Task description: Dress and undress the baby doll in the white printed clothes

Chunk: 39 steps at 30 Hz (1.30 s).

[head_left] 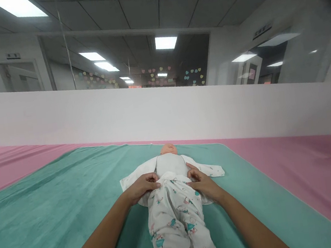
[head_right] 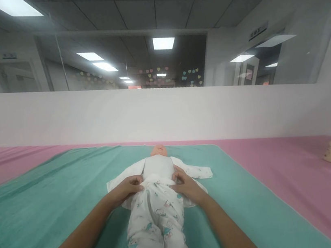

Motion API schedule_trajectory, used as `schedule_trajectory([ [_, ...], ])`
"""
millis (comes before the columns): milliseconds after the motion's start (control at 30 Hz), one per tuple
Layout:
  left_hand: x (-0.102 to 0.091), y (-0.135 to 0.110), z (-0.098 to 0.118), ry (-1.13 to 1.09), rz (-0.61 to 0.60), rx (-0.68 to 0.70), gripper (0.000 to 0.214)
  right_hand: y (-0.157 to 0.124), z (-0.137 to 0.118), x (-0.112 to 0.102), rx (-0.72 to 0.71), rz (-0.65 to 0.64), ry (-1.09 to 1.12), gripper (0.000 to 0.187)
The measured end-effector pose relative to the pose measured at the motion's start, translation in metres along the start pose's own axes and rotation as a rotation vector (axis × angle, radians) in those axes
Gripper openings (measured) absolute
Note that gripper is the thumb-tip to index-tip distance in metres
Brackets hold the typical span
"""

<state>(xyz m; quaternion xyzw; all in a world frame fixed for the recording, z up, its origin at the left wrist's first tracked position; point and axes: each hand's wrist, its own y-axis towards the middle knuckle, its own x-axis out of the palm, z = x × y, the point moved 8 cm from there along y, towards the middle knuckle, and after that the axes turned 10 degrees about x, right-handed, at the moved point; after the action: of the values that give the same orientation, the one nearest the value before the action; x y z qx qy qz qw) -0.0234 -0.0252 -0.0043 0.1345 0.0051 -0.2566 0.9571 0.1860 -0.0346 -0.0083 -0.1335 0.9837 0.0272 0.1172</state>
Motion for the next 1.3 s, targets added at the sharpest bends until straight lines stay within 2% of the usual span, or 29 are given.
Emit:
schedule_trajectory([
  [167, -0.007, 0.003, 0.016, 0.196, 0.133, 0.156, 0.024, -0.006, -0.014, 0.0, -0.085, 0.045, -0.137, 0.024],
  [300, -0.004, 0.005, 0.018, 0.187, 0.182, 0.199, 0.022, -0.009, -0.023, 0.002, -0.176, 0.137, -0.25, 0.022],
  [367, -0.005, 0.007, 0.019, 0.216, 0.256, 0.243, 0.021, -0.009, -0.025, 0.002, -0.208, 0.187, -0.311, 0.019],
  [533, -0.015, 0.014, 0.023, 0.607, 0.505, 0.229, 0.022, -0.004, -0.027, -0.003, -0.276, 0.382, -0.548, 0.023],
  [633, -0.019, 0.024, 0.025, 0.749, 0.54, 0.209, 0.021, 0.011, -0.024, -0.009, -0.284, 0.519, -0.65, 0.025],
  [700, -0.023, 0.033, 0.021, 0.765, 0.546, 0.193, 0.021, 0.027, -0.019, -0.014, -0.271, 0.558, -0.617, 0.024],
  [867, -0.036, 0.044, -0.005, 0.667, 0.632, 0.129, 0.022, 0.065, 0.012, -0.031, -0.114, 0.54, -0.281, 0.024],
  [1033, -0.037, 0.045, -0.026, 0.567, 0.579, 0.082, 0.025, 0.072, 0.032, -0.033, -0.045, 0.483, -0.189, 0.033],
  [1167, -0.034, 0.043, -0.023, 0.468, 0.446, 0.074, 0.03, 0.064, 0.036, -0.03, -0.018, 0.385, -0.075, 0.036],
  [1233, -0.031, 0.043, -0.019, 0.436, 0.372, 0.087, 0.03, 0.058, 0.032, -0.029, -0.047, 0.347, -0.044, 0.033],
  [1300, -0.03, 0.043, -0.013, 0.469, 0.357, 0.123, 0.028, 0.053, 0.025, -0.028, -0.088, 0.33, -0.032, 0.031],
])
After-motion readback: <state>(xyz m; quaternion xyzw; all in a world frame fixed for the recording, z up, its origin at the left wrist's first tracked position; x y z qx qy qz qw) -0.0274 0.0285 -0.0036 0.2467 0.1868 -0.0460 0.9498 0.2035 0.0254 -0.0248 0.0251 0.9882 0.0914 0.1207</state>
